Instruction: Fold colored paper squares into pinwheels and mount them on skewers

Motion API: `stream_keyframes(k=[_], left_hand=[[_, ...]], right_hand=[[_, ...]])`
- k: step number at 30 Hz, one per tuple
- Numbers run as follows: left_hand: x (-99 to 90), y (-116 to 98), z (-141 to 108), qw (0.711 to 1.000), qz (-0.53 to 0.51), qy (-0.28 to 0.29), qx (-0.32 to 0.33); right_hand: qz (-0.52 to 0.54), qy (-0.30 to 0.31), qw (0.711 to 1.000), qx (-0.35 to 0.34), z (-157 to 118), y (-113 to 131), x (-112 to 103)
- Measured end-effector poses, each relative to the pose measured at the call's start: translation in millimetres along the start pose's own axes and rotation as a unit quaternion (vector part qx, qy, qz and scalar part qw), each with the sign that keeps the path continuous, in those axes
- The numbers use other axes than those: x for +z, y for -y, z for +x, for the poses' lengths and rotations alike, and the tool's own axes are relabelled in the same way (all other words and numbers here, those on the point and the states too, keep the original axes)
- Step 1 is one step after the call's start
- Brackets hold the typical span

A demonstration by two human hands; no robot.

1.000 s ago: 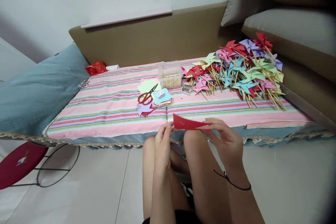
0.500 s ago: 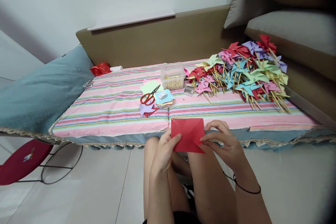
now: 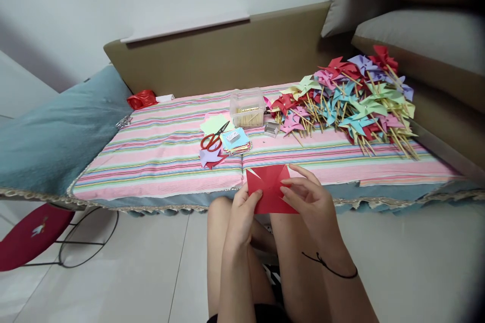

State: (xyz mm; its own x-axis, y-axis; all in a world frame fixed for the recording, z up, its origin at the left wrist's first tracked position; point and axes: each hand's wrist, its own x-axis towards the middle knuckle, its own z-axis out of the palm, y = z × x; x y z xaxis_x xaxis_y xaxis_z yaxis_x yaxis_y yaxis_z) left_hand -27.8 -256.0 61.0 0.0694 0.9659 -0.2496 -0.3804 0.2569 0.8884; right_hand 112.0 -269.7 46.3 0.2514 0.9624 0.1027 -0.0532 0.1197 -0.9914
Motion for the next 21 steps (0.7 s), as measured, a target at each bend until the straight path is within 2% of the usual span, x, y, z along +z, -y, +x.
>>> stream_keyframes(k=[6,12,17,21], left_hand=[[-4.1,6.3,3.2,1.000,0.011,0.024,0.001],[-4.1,6.0,4.4,0.999,0.034,0.037,0.007],[-1.8,3.8,2.4,0.997,0.078,0.004,0.024],[1.4,4.1,3.2,0.996,0.073,-0.029,0.031]], right_hand=[[0.046,-0.026,0.998,0.032,1.8,-3.3,6.5],[0.054,-0.052,0.997,0.014,4.2,-9.6,8.8],[0.063,-0.029,0.997,0.038,3.8,-9.7,5.5],[0.083,-0.018,0.995,0.055,4.2,-9.9,4.9]])
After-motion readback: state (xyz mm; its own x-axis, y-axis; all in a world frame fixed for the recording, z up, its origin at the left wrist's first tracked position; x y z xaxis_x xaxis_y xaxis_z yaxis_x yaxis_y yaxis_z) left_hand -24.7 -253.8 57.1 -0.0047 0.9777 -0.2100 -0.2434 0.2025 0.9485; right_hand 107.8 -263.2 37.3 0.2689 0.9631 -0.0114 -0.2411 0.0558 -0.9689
